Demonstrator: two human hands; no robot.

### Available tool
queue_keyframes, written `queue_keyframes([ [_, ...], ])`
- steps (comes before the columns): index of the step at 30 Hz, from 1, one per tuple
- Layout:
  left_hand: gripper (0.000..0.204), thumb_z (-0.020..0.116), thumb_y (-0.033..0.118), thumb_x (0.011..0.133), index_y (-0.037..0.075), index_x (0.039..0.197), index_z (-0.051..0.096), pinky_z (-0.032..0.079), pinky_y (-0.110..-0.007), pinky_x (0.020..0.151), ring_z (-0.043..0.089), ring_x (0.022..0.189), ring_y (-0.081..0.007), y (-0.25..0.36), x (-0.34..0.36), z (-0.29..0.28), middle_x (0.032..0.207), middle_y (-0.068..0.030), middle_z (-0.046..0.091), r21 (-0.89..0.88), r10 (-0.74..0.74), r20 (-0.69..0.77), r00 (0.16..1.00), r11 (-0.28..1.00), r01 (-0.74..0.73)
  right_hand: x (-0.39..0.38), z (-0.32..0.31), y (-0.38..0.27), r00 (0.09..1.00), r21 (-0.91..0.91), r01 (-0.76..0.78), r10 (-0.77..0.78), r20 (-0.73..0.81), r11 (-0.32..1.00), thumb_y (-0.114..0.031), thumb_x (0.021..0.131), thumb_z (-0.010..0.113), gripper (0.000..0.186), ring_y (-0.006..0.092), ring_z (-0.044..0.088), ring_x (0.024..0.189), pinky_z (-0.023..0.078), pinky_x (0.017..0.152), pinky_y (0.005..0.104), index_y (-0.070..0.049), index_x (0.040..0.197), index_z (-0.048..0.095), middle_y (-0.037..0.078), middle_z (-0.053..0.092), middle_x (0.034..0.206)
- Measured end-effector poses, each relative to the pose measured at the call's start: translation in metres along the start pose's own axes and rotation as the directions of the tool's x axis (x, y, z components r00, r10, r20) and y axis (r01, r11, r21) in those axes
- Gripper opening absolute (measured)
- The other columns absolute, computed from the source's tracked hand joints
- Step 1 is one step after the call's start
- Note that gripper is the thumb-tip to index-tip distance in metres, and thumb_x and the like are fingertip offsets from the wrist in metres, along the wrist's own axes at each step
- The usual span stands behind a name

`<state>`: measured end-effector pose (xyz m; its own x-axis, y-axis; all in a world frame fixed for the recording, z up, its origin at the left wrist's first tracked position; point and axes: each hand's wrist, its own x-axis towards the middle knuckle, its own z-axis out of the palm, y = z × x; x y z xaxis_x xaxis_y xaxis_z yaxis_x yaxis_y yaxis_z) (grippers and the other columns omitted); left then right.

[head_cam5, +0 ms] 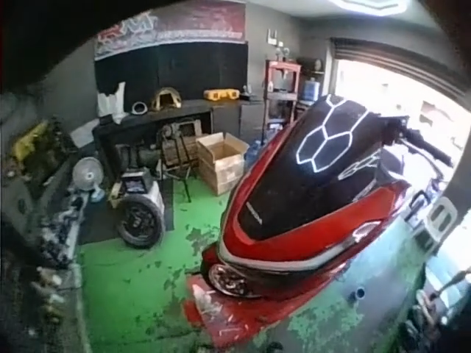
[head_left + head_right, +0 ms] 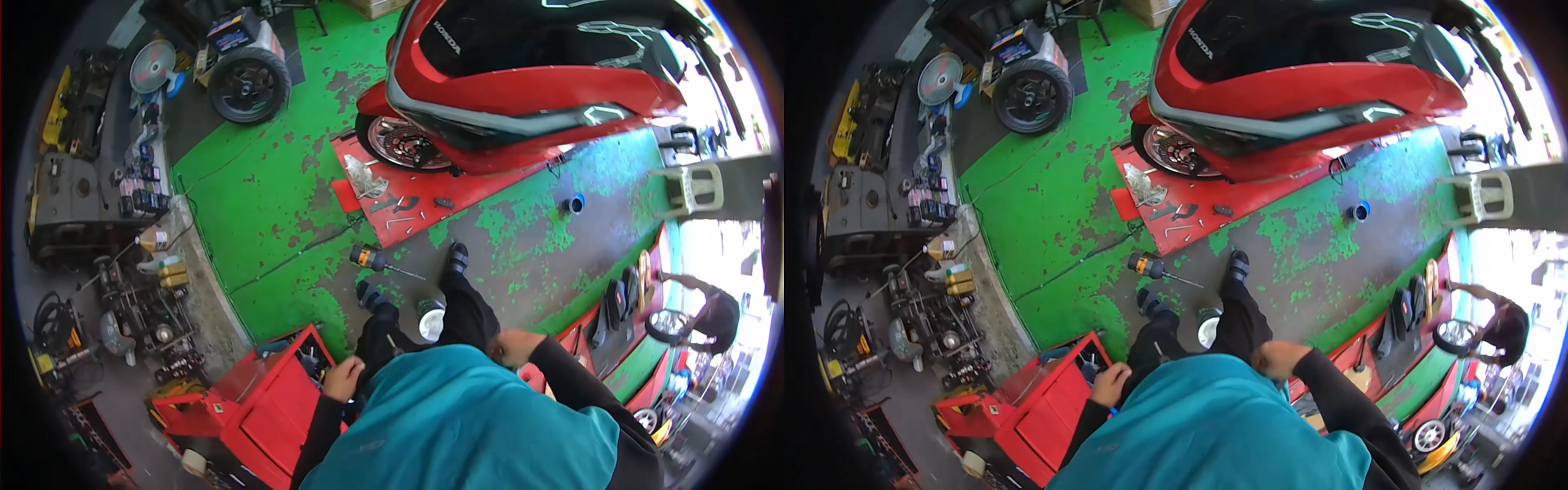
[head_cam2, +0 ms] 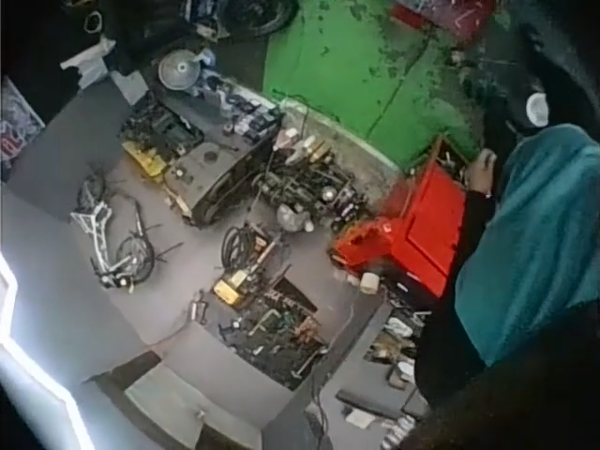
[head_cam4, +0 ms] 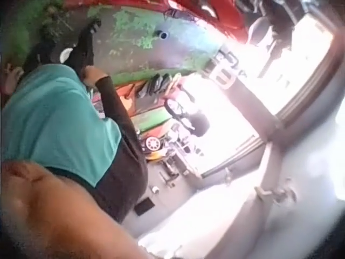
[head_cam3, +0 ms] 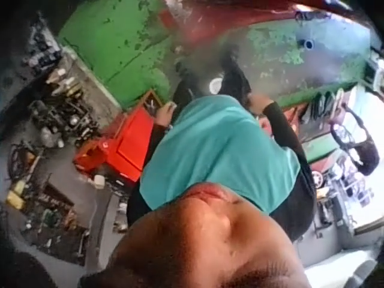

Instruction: Servicing and reinstalling a motorcycle front brake caliper.

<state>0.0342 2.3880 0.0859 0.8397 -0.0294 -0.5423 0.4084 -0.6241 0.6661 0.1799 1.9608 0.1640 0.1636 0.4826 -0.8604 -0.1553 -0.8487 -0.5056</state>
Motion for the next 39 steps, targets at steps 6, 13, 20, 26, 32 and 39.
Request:
queue_keyframes([
  [6,0.018,0.060,0.025,0.098,0.008,0.100,0.064,0.050,-0.038,0.074,0.068,0.081,-0.0294,0.066,-0.021,0.003,0.086,-0.0135,0.067,-0.144,-0.234,0.407,0.883,0.938,0.315,0.031,-0.048,0.041,0.933,-0.184,0.131,-0.059,0.356,0.974,-0.023,0.085,0.060,0.027,0.0276,0.071,0.088,0.055,0.080,0.0422,-0.008,0.101,0.074,0.014,0.074,0.093],
  [13,0.020,0.059,0.024,0.101,0.005,0.109,0.062,0.051,-0.031,0.083,0.067,0.092,-0.0175,-0.034,0.051,0.058,0.094,-0.0057,0.067,-0.281,-0.118,0.834,0.539,0.751,0.598,0.182,-0.074,0.095,0.948,-0.320,0.128,-0.020,0.318,0.939,-0.026,0.085,0.060,0.022,0.0306,0.069,0.092,0.054,0.078,0.0433,-0.013,0.095,0.073,0.011,0.073,0.093],
  [20,0.033,0.059,0.014,0.100,0.002,0.131,0.056,0.046,-0.031,0.101,0.061,0.115,-0.0171,-0.083,0.282,0.089,0.119,-0.0065,0.065,-0.604,0.154,0.357,0.921,0.790,0.102,0.392,-0.098,0.109,0.903,-0.371,0.126,-0.262,-0.341,0.920,-0.029,0.084,0.064,0.027,0.0345,0.068,0.095,0.055,0.080,0.0460,-0.010,0.102,0.071,0.014,0.070,0.094],
  [26,0.034,0.057,0.003,0.098,0.002,0.132,0.052,0.047,-0.033,0.101,0.062,0.113,-0.0181,-0.109,0.403,0.124,0.125,-0.0109,0.063,-0.734,0.196,-0.232,0.953,0.608,-0.304,0.519,-0.135,0.135,0.776,-0.580,0.032,-0.385,-0.499,0.814,-0.030,0.083,0.064,0.032,0.0350,0.069,0.087,0.055,0.079,0.0458,-0.007,0.104,0.070,0.015,0.071,0.093],
  [32,0.039,0.054,-0.001,0.097,0.001,0.135,0.047,0.049,-0.034,0.098,0.063,0.108,-0.0194,-0.088,0.408,0.096,0.124,-0.0147,0.062,-0.627,0.261,-0.374,0.890,0.636,-0.450,0.591,-0.201,0.158,0.798,-0.608,-0.189,-0.240,-0.552,0.771,-0.036,0.081,0.070,0.044,0.0340,0.065,0.102,0.053,0.087,0.0473,-0.008,0.115,0.066,0.015,0.068,0.107],
  [39,0.045,0.056,0.000,0.096,0.001,0.139,0.043,0.051,-0.036,0.095,0.063,0.105,-0.0200,-0.084,0.406,0.084,0.124,-0.0167,0.060,-0.467,0.341,-0.543,0.768,0.637,-0.613,0.639,-0.201,0.182,0.436,-0.555,-0.179,-0.440,-0.785,0.812,-0.040,0.076,0.077,0.056,0.0325,0.054,0.119,0.047,0.095,0.0474,-0.012,0.123,0.063,0.011,0.058,0.121],
])
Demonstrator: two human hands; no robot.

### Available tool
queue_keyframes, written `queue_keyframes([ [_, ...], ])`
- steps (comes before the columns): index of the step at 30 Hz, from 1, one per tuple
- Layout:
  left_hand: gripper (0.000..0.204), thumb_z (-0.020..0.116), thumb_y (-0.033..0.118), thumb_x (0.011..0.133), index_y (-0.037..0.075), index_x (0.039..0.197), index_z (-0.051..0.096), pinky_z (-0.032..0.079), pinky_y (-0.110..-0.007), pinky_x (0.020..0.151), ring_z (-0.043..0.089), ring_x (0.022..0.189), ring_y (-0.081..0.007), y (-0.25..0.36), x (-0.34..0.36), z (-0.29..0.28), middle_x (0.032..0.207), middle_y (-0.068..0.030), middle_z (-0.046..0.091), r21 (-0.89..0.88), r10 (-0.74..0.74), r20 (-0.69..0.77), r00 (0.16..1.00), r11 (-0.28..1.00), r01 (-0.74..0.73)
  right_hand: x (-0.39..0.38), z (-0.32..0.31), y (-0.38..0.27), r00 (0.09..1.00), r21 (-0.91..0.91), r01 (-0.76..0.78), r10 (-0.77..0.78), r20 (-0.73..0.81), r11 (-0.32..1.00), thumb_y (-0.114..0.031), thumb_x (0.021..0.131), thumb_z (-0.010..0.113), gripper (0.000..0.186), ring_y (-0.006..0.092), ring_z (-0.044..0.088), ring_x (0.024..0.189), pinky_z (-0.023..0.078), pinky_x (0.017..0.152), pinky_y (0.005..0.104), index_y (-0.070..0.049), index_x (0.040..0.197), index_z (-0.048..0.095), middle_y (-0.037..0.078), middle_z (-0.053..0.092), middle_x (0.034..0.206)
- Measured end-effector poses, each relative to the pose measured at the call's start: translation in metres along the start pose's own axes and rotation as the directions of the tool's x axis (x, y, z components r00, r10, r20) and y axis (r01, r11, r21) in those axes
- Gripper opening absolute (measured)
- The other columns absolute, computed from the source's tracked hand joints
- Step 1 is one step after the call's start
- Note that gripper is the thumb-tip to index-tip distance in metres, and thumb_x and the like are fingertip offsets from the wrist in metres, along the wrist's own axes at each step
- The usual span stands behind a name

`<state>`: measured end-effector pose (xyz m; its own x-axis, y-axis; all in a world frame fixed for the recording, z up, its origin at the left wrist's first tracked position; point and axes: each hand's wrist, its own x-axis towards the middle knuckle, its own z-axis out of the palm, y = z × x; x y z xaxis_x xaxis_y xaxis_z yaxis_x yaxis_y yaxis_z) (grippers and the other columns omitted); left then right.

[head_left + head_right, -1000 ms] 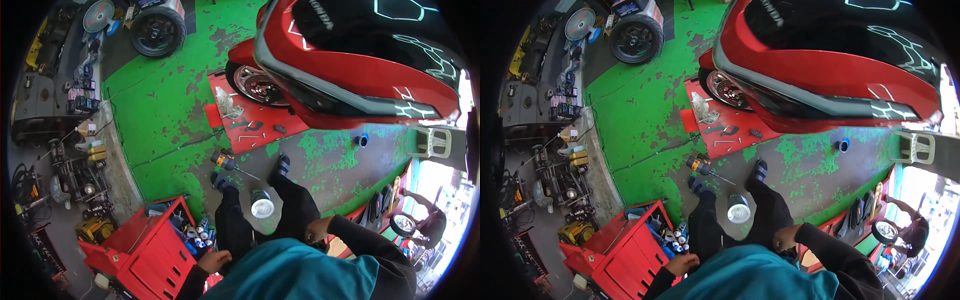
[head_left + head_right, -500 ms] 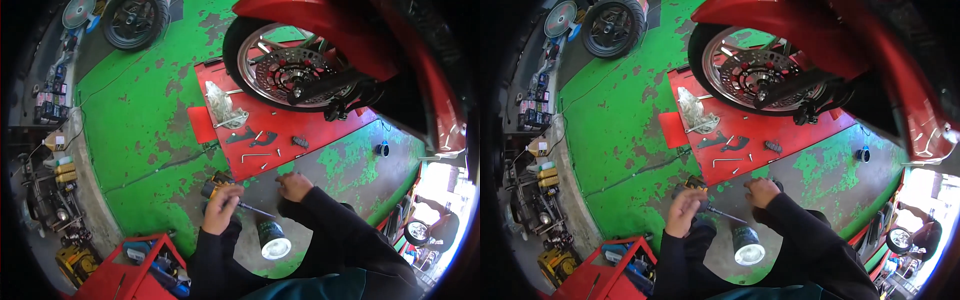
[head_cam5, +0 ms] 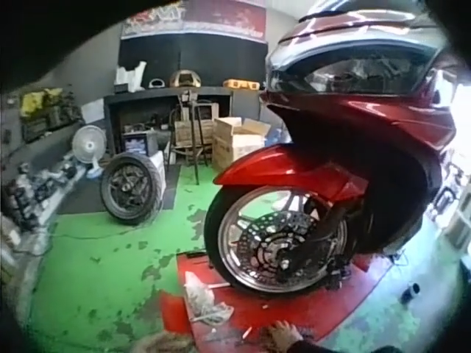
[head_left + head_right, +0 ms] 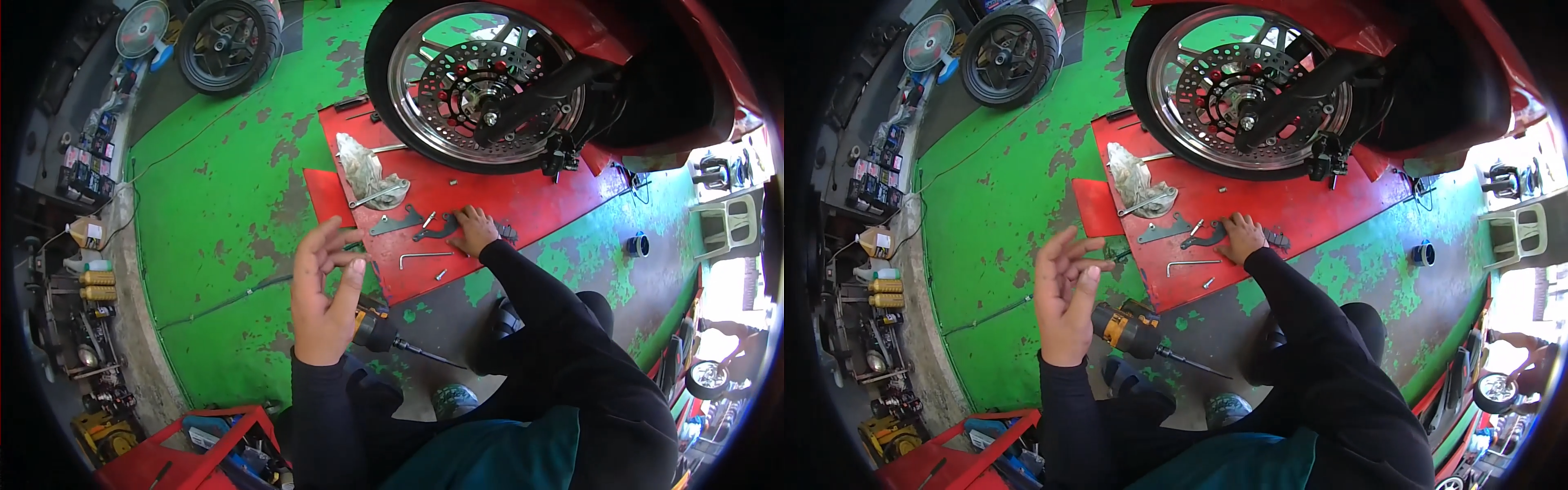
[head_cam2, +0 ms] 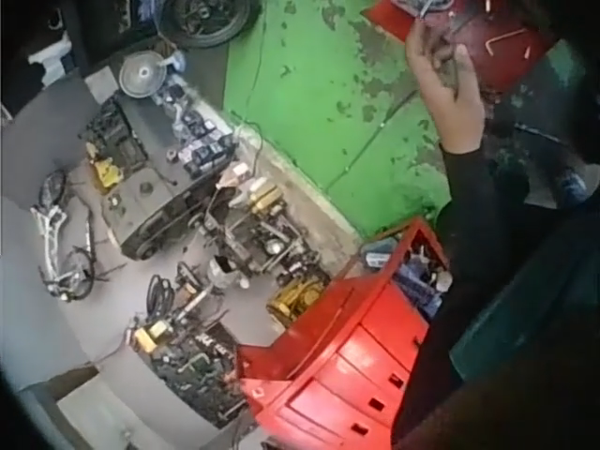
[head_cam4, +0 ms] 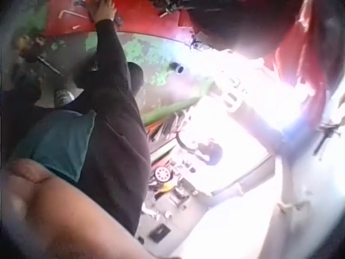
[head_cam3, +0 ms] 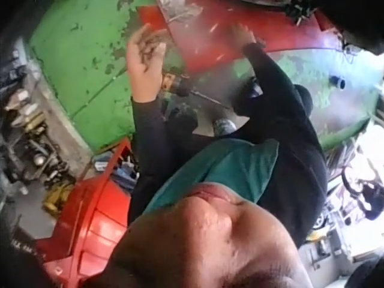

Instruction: Servicing and reinstalling a motorcycle front brake caliper.

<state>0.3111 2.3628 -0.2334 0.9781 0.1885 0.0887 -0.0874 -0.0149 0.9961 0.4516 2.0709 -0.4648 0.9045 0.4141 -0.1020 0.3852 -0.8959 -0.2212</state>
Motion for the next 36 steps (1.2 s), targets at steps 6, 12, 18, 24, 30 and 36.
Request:
queue_keyframes([
  [6,0.052,0.056,0.001,0.096,0.002,0.144,0.037,0.052,-0.036,0.094,0.063,0.103,-0.0203,0.012,0.000,0.000,0.126,-0.0186,0.058,-0.001,0.114,-0.032,0.993,0.993,-0.114,-0.003,0.007,0.000,0.998,-0.033,-0.053,0.052,-0.030,0.998,-0.043,0.074,0.079,0.061,0.0308,0.051,0.119,0.042,0.098,0.0468,-0.013,0.124,0.063,0.009,0.057,0.118],
  [12,0.054,0.057,0.002,0.096,0.002,0.145,0.035,0.052,-0.036,0.093,0.065,0.100,-0.0209,0.023,-0.006,0.000,0.127,-0.0193,0.058,0.023,0.166,-0.060,0.984,0.986,-0.165,-0.007,-0.001,0.005,0.999,-0.045,0.046,-0.046,0.014,0.998,-0.047,0.071,0.080,0.067,0.0318,0.052,0.118,0.041,0.097,0.0477,-0.014,0.127,0.063,0.010,0.058,0.119],
  [18,0.055,0.059,0.004,0.095,0.002,0.145,0.035,0.051,-0.035,0.093,0.066,0.098,-0.0212,0.032,-0.015,0.000,0.129,-0.0200,0.057,0.054,0.191,-0.071,0.979,0.981,-0.187,0.026,0.003,-0.031,0.987,0.041,0.134,-0.130,-0.091,0.990,-0.046,0.072,0.079,0.065,0.0305,0.051,0.119,0.041,0.097,0.0482,-0.015,0.128,0.063,0.009,0.059,0.118],
  [24,0.057,0.059,0.004,0.095,0.003,0.146,0.034,0.051,-0.036,0.093,0.066,0.098,-0.0208,0.024,-0.009,-0.002,0.130,-0.0205,0.056,0.047,0.137,-0.086,0.987,0.990,-0.133,0.063,0.020,-0.065,0.964,0.004,0.267,-0.267,-0.007,0.964,-0.042,0.074,0.078,0.053,0.0289,0.051,0.119,0.039,0.098,0.0489,-0.015,0.118,0.067,0.007,0.060,0.119],
  [30,0.058,0.059,0.002,0.094,0.003,0.146,0.034,0.051,-0.035,0.094,0.065,0.098,-0.0199,0.007,-0.006,0.001,0.133,-0.0198,0.054,0.061,0.032,-0.082,0.996,0.998,-0.027,0.084,0.020,-0.061,0.834,-0.124,0.540,-0.549,-0.054,0.832,-0.040,0.070,0.078,0.038,0.0266,0.052,0.116,0.039,0.095,0.0506,-0.013,0.097,0.071,0.006,0.059,0.114],
  [36,0.058,0.059,0.002,0.095,0.003,0.146,0.034,0.051,-0.033,0.093,0.065,0.097,-0.0183,0.021,-0.012,0.005,0.133,-0.0188,0.053,0.054,0.048,-0.092,0.995,0.998,-0.043,0.093,-0.011,-0.071,0.841,0.109,0.477,-0.489,0.231,0.872,-0.039,0.065,0.078,0.032,0.0280,0.054,0.113,0.039,0.093,0.0501,-0.011,0.077,0.070,0.008,0.065,0.101],
])
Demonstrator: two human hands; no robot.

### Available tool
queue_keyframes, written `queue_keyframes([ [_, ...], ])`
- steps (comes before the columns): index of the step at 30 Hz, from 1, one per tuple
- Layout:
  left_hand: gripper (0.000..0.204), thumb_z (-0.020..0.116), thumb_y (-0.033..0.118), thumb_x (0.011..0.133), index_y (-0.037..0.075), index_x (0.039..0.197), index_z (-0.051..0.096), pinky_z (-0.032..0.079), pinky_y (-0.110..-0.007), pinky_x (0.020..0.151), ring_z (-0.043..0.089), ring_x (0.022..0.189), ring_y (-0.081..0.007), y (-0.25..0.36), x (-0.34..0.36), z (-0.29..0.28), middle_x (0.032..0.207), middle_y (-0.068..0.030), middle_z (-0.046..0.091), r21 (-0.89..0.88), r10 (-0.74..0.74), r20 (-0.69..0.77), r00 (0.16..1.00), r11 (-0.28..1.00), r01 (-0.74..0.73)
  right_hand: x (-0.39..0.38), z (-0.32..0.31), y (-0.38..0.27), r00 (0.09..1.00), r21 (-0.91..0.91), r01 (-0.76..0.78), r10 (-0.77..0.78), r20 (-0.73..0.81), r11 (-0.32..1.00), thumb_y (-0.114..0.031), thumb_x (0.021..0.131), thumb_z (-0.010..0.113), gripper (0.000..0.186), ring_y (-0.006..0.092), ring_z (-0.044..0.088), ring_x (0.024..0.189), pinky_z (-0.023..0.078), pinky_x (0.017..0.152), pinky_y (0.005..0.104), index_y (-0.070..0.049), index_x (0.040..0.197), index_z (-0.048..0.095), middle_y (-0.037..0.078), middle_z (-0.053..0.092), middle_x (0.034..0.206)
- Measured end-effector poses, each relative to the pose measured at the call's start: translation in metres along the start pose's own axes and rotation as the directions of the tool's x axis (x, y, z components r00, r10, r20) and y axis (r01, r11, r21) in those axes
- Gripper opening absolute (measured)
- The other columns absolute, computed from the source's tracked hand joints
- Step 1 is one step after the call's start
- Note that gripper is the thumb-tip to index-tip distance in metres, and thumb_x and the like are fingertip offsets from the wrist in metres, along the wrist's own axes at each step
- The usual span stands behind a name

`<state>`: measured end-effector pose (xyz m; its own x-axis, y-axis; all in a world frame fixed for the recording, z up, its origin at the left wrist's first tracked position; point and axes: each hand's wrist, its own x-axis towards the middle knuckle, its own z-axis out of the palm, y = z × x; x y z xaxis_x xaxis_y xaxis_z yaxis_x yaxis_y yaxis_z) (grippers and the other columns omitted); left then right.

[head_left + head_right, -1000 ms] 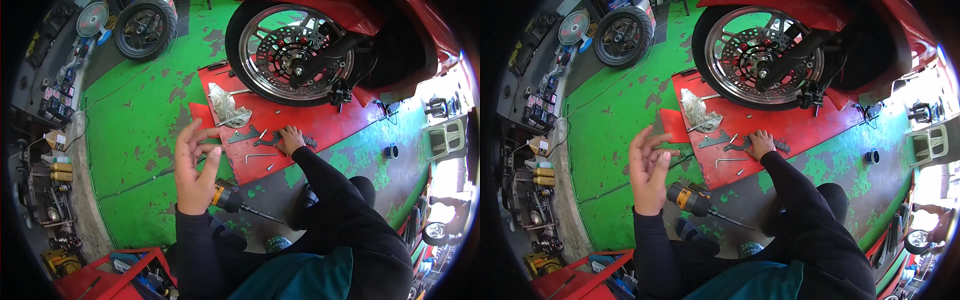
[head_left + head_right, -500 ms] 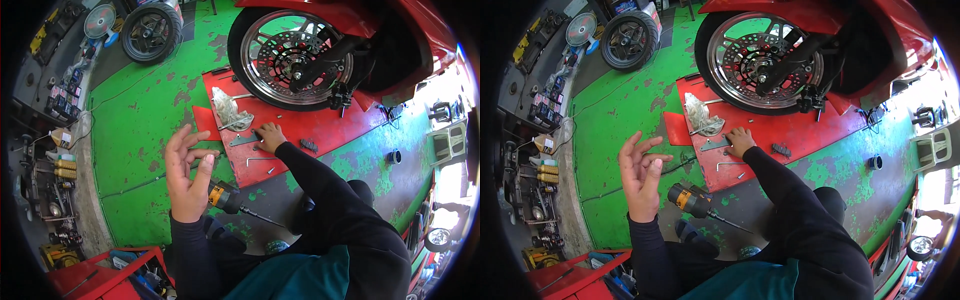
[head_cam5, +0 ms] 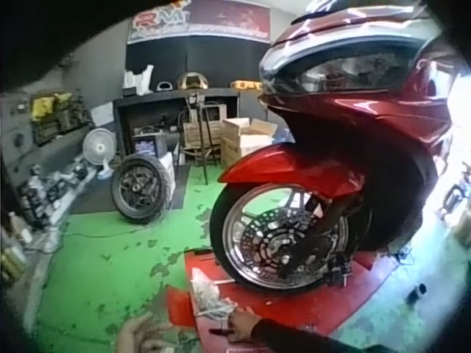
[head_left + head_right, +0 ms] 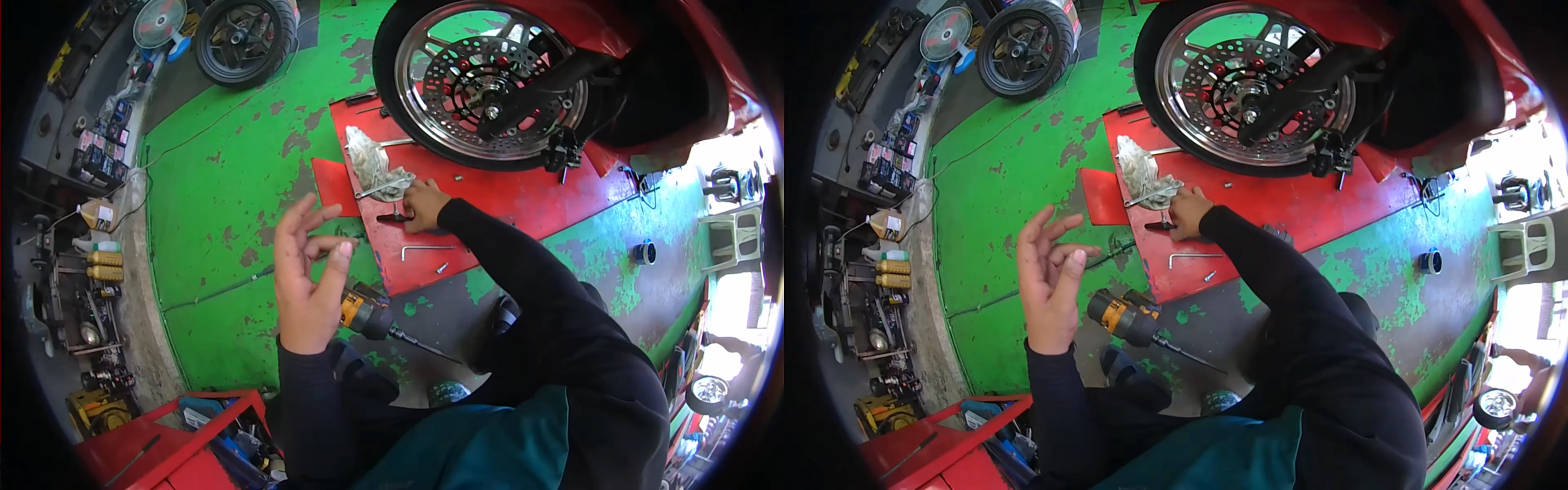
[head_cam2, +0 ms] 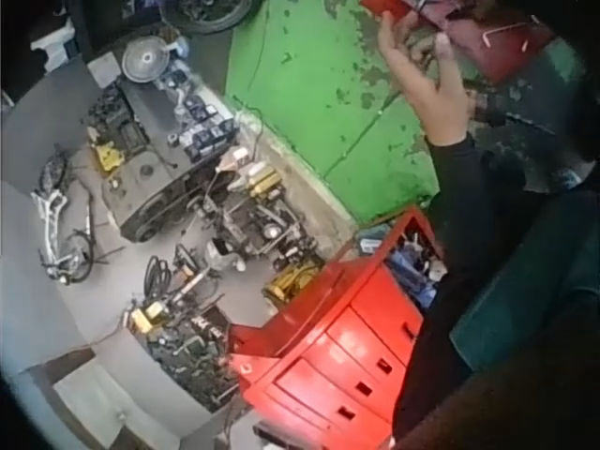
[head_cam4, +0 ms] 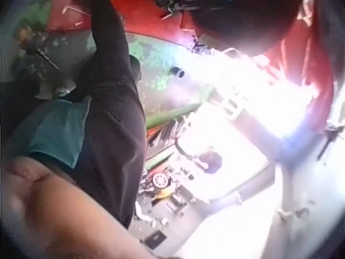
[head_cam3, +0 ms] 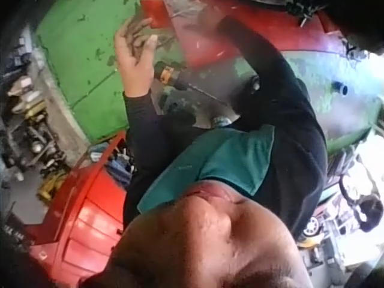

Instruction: Servicing and reinstalling a motorcycle front brake caliper.

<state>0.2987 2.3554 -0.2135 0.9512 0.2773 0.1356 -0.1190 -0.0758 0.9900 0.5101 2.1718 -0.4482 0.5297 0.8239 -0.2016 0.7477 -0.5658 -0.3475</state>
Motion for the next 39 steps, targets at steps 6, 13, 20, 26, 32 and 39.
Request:
queue_keyframes([
  [6,0.049,0.062,0.008,0.095,0.004,0.140,0.043,0.052,-0.030,0.086,0.065,0.095,-0.0158,0.010,-0.009,0.005,0.126,-0.0151,0.059,0.112,0.054,0.028,0.998,0.992,-0.057,-0.036,-0.057,-0.011,0.950,0.279,-0.274,0.213,0.229,0.920,-0.040,0.066,0.077,0.034,0.0277,0.059,0.102,0.041,0.089,0.0475,-0.009,0.072,0.067,0.009,0.066,0.088],
  [13,0.028,0.061,0.026,0.099,0.005,0.118,0.059,0.055,-0.030,0.076,0.064,0.088,-0.0114,-0.002,-0.034,0.029,0.102,-0.0053,0.068,0.315,-0.466,0.153,0.871,0.859,0.404,-0.110,-0.138,-0.098,0.901,0.304,0.274,-0.134,-0.412,0.913,-0.033,0.067,0.078,0.031,0.0266,0.060,0.096,0.043,0.082,0.0401,-0.006,0.079,0.068,0.007,0.067,0.086],
  [20,0.025,0.054,0.022,0.104,0.002,0.118,0.055,0.060,-0.032,0.076,0.068,0.089,-0.0167,0.013,-0.097,0.084,0.103,-0.0071,0.066,-0.342,-0.099,-0.015,0.995,0.935,0.088,-0.201,-0.178,-0.187,0.683,0.113,0.415,-0.227,-0.695,0.903,-0.020,0.068,0.079,0.028,0.0289,0.052,0.110,0.038,0.095,0.0389,-0.010,0.087,0.062,0.006,0.060,0.106],
  [26,0.025,0.053,0.017,0.103,0.001,0.122,0.052,0.061,-0.034,0.074,0.069,0.085,-0.0190,0.018,-0.115,0.082,0.102,-0.0093,0.065,-0.346,-0.041,-0.122,0.992,0.938,-0.004,-0.253,-0.183,-0.193,0.556,0.083,0.371,-0.150,-0.817,0.925,-0.017,0.075,0.079,0.039,0.0272,0.053,0.117,0.039,0.101,0.0397,-0.007,0.109,0.064,0.011,0.060,0.117],
  [32,0.029,0.054,0.016,0.102,-0.001,0.126,0.051,0.062,-0.035,0.073,0.071,0.082,-0.0206,0.065,-0.090,0.052,0.101,-0.0104,0.065,-0.186,0.055,-0.077,0.996,0.980,-0.068,-0.328,-0.168,-0.115,0.411,0.442,0.320,0.298,-0.862,0.838,-0.007,0.084,0.075,0.038,0.0182,0.063,0.100,0.049,0.090,0.0319,-0.003,0.119,0.062,0.008,0.067,0.108],
  [39,0.029,0.054,0.015,0.102,-0.001,0.127,0.052,0.062,-0.034,0.073,0.071,0.084,-0.0210,0.092,-0.061,0.030,0.103,-0.0109,0.065,-0.132,0.094,0.044,0.995,0.987,-0.087,-0.361,-0.204,-0.101,0.553,0.574,0.216,0.386,-0.739,0.790,-0.010,0.088,0.072,0.026,0.0122,0.065,0.086,0.051,0.081,0.0288,0.001,0.110,0.064,0.004,0.069,0.091],
])
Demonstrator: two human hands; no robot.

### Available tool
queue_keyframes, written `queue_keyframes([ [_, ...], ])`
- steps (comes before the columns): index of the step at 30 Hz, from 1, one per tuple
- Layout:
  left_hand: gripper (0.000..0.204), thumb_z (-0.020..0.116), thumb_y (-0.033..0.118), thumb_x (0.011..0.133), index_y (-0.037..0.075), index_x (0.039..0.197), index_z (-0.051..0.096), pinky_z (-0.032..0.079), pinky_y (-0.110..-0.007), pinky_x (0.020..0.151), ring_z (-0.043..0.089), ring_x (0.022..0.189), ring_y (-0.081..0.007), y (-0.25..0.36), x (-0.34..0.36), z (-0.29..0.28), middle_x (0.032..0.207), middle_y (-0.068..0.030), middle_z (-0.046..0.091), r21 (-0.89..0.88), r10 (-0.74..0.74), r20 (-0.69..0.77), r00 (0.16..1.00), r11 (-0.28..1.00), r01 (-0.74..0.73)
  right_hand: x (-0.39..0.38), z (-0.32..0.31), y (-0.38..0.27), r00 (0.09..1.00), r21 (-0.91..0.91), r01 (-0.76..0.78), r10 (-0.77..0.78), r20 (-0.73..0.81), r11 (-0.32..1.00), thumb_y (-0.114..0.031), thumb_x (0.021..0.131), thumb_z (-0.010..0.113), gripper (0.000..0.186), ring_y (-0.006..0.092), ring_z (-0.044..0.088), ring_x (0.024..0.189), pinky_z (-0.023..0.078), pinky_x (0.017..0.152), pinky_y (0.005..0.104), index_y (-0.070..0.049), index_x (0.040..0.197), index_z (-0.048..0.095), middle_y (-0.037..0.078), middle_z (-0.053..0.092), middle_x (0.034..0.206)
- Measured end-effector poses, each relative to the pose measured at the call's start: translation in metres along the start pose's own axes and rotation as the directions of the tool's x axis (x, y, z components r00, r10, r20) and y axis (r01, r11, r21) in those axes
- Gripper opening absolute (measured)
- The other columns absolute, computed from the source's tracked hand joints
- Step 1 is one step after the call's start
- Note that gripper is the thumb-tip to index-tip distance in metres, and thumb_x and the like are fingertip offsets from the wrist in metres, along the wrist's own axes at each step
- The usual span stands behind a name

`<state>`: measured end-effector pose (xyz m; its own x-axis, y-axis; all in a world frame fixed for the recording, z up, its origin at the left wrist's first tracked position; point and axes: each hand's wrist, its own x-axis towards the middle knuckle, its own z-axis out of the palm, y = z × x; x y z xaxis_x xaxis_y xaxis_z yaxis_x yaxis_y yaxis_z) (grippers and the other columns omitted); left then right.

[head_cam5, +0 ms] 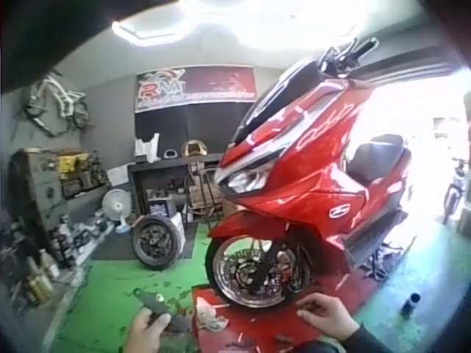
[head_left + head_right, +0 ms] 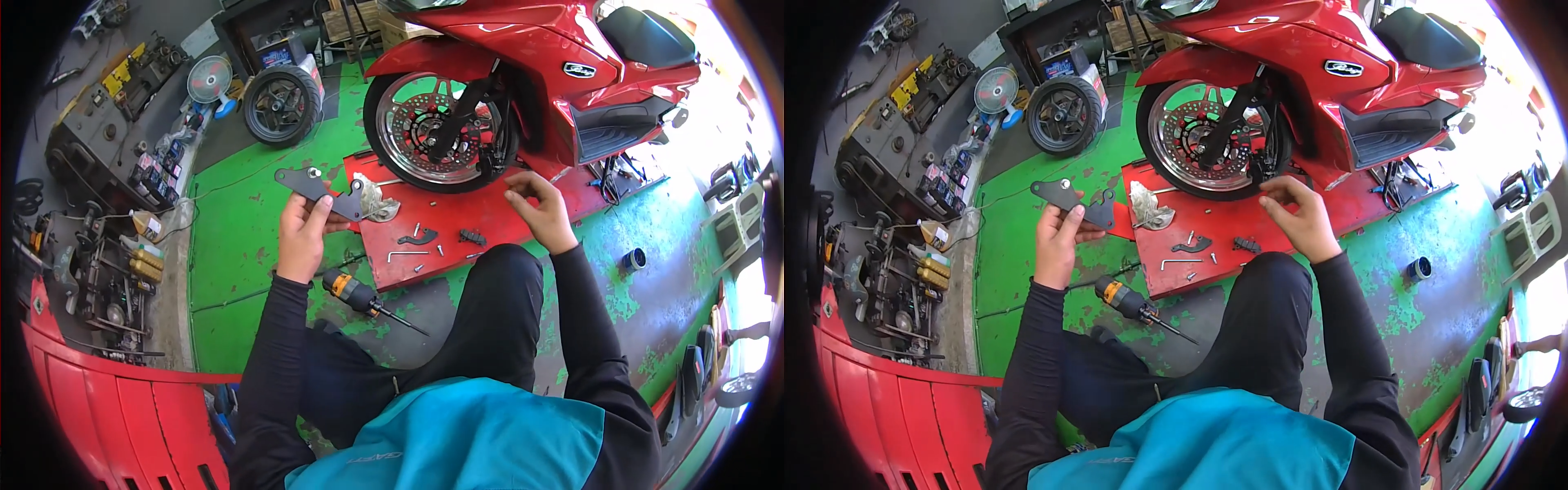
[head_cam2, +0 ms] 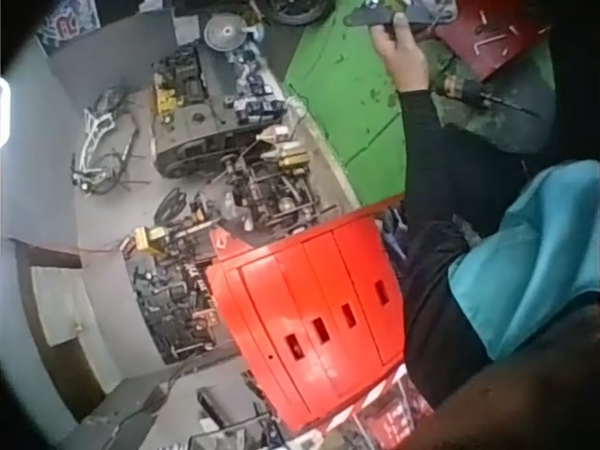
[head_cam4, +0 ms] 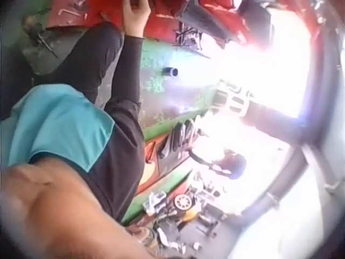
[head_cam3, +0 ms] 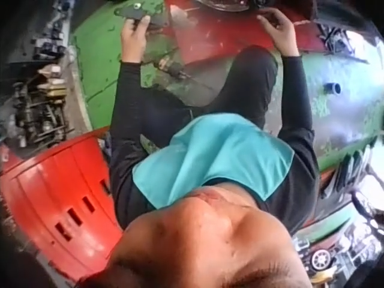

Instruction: Servicing and reinstalling a motorcycle front brake caliper.

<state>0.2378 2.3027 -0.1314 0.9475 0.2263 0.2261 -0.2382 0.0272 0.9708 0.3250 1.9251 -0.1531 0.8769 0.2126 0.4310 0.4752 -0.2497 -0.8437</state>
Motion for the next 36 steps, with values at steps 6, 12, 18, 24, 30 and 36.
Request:
queue_keyframes([
  [6,0.027,0.054,0.014,0.102,-0.001,0.125,0.053,0.062,-0.033,0.072,0.072,0.083,-0.0206,-0.018,0.013,-0.007,0.103,-0.0102,0.065,-0.090,-0.054,0.020,0.998,0.994,0.055,0.066,0.061,-0.012,0.816,-0.244,0.153,0.016,0.577,0.958,-0.014,0.089,0.070,0.024,0.0160,0.067,0.085,0.053,0.081,0.0310,-0.001,0.109,0.069,0.010,0.071,0.091],
  [12,0.027,0.057,0.015,0.101,0.001,0.124,0.054,0.062,-0.035,0.074,0.071,0.084,-0.0211,-0.034,0.037,-0.010,0.103,-0.0106,0.066,-0.144,-0.040,0.029,0.999,0.989,0.044,0.103,0.139,0.105,0.536,-0.530,0.393,0.282,0.796,0.751,-0.037,0.079,0.074,0.045,0.0325,0.069,0.100,0.054,0.086,0.0432,-0.005,0.109,0.071,0.015,0.073,0.104],
  [18,0.028,0.057,0.015,0.101,0.000,0.124,0.054,0.062,-0.035,0.074,0.071,0.084,-0.0209,-0.050,0.033,-0.025,0.102,-0.0107,0.066,-0.090,-0.083,-0.037,0.996,0.993,0.079,0.054,0.198,0.217,0.620,-0.649,0.181,0.427,0.659,0.739,-0.036,0.080,0.070,0.042,0.0334,0.068,0.102,0.053,0.091,0.0442,-0.011,0.113,0.071,0.015,0.072,0.108],
  [24,0.030,0.057,0.015,0.101,-0.001,0.126,0.052,0.062,-0.037,0.075,0.071,0.085,-0.0228,-0.050,0.024,-0.027,0.103,-0.0117,0.065,-0.121,-0.095,-0.090,0.991,0.989,0.084,0.018,0.259,0.253,0.760,-0.756,-0.007,0.495,0.421,0.655,-0.041,0.082,0.069,0.042,0.0314,0.064,0.110,0.051,0.092,0.0478,-0.015,0.115,0.070,0.012,0.070,0.109],
  [30,0.031,0.057,0.014,0.101,-0.001,0.127,0.051,0.062,-0.039,0.076,0.071,0.087,-0.0248,-0.050,0.025,-0.025,0.103,-0.0124,0.065,-0.155,-0.138,-0.094,0.986,0.980,0.122,0.017,0.277,0.278,0.818,-0.853,0.188,0.403,0.410,0.487,-0.048,0.082,0.071,0.040,0.0288,0.058,0.115,0.046,0.093,0.0494,-0.018,0.109,0.069,0.007,0.066,0.107],
  [36,0.032,0.057,0.015,0.101,-0.001,0.128,0.051,0.061,-0.040,0.077,0.072,0.088,-0.0261,-0.042,0.021,-0.022,0.108,-0.0144,0.066,-0.219,-0.203,-0.066,0.977,0.958,0.185,0.026,0.272,0.294,0.784,-0.789,0.212,0.381,0.489,0.577,-0.046,0.080,0.073,0.037,0.0287,0.059,0.111,0.044,0.090,0.0486,-0.019,0.105,0.069,0.004,0.069,0.104],
])
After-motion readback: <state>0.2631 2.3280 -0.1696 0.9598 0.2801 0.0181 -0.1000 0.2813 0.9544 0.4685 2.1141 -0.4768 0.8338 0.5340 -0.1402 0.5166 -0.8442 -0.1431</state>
